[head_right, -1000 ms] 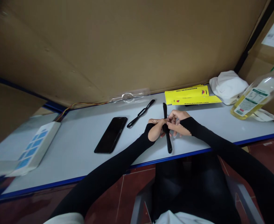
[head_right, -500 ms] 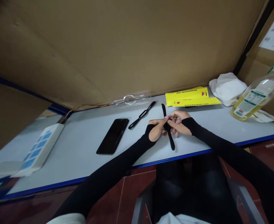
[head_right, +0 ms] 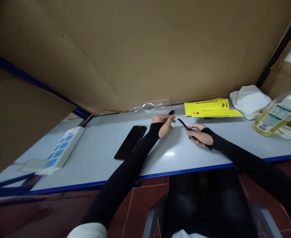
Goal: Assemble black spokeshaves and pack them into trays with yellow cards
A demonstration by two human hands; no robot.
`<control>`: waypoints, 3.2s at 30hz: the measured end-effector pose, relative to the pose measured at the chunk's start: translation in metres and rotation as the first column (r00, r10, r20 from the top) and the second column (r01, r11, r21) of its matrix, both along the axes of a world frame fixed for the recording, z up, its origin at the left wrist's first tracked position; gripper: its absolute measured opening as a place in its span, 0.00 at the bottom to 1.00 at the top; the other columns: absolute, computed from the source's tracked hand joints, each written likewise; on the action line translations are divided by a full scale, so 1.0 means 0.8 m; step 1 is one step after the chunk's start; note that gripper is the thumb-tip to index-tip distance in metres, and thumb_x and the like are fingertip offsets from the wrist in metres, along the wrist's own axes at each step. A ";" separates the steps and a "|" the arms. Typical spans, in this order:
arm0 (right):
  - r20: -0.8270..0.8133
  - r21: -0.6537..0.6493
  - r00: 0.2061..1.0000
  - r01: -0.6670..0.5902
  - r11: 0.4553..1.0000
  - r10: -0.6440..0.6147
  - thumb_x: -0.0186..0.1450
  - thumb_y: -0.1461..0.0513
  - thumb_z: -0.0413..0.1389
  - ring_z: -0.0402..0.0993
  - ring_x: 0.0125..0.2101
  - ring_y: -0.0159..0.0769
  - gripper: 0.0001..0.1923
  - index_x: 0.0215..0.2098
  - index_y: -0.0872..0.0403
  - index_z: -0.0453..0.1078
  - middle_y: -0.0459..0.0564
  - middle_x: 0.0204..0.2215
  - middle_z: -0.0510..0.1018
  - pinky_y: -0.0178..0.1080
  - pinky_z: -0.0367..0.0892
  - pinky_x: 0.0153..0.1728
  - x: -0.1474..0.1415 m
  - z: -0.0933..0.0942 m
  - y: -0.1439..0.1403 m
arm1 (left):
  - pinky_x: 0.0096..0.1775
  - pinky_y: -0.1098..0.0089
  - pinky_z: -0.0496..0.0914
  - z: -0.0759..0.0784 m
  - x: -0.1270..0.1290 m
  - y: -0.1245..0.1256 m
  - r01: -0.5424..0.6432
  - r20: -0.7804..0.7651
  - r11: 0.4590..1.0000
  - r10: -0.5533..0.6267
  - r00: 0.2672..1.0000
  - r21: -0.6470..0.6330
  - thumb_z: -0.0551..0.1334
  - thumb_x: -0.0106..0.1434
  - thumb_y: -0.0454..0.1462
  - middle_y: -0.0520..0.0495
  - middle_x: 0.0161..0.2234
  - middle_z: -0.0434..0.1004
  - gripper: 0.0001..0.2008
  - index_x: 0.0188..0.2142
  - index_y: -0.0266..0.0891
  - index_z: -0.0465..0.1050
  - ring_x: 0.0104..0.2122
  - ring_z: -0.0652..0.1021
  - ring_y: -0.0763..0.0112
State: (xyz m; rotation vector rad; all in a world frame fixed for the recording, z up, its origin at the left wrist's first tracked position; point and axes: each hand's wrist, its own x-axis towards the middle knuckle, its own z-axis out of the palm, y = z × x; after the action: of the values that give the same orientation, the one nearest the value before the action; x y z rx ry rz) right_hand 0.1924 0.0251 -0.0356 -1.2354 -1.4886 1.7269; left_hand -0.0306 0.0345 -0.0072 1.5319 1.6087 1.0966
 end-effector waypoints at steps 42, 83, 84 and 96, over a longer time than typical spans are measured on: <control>-0.115 -0.018 0.989 0.093 0.995 -0.095 0.65 0.55 0.65 0.59 0.09 0.26 0.19 0.50 0.55 0.71 0.40 0.19 0.74 0.30 0.53 0.05 -0.004 0.014 -0.006 | 0.47 0.59 0.74 0.041 -0.072 0.020 -0.320 0.261 0.817 0.216 0.941 0.480 0.62 0.68 0.54 0.39 0.51 0.81 0.28 0.61 0.43 0.71 0.49 0.83 0.56; 0.138 0.777 0.990 -0.087 0.623 -0.035 0.61 0.64 0.60 0.70 0.27 0.28 0.32 0.64 0.49 0.73 0.54 0.55 0.72 0.35 0.70 0.28 -0.002 0.012 -0.036 | 0.45 0.54 0.79 -0.061 0.064 -0.048 0.428 0.816 0.898 -0.168 0.553 -0.105 0.81 0.50 0.45 0.45 0.34 0.83 0.34 0.53 0.37 0.72 0.40 0.86 0.50; 0.132 0.777 0.991 -0.093 0.623 -0.016 0.61 0.65 0.60 0.70 0.27 0.27 0.33 0.65 0.48 0.72 0.54 0.56 0.71 0.35 0.69 0.27 -0.002 0.011 -0.036 | 0.44 0.55 0.79 -0.062 0.063 -0.046 0.419 0.820 0.901 -0.156 0.550 -0.109 0.80 0.50 0.43 0.47 0.33 0.82 0.33 0.52 0.37 0.73 0.39 0.86 0.51; -0.016 0.845 0.966 0.152 0.512 -0.260 0.62 0.64 0.61 0.65 0.25 0.27 0.10 0.42 0.53 0.79 0.49 0.39 0.73 0.33 0.57 0.21 0.004 0.012 -0.021 | 0.42 0.49 0.81 -0.048 0.061 -0.043 0.349 0.803 0.907 -0.019 0.595 -0.237 0.79 0.46 0.37 0.46 0.31 0.82 0.28 0.45 0.36 0.73 0.39 0.86 0.46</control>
State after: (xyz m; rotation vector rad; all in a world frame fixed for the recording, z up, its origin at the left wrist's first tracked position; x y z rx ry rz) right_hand 0.1956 0.0080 -0.0257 -0.8943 -1.8085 0.5647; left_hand 0.0185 0.0004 -0.0458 0.7337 0.9123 1.0458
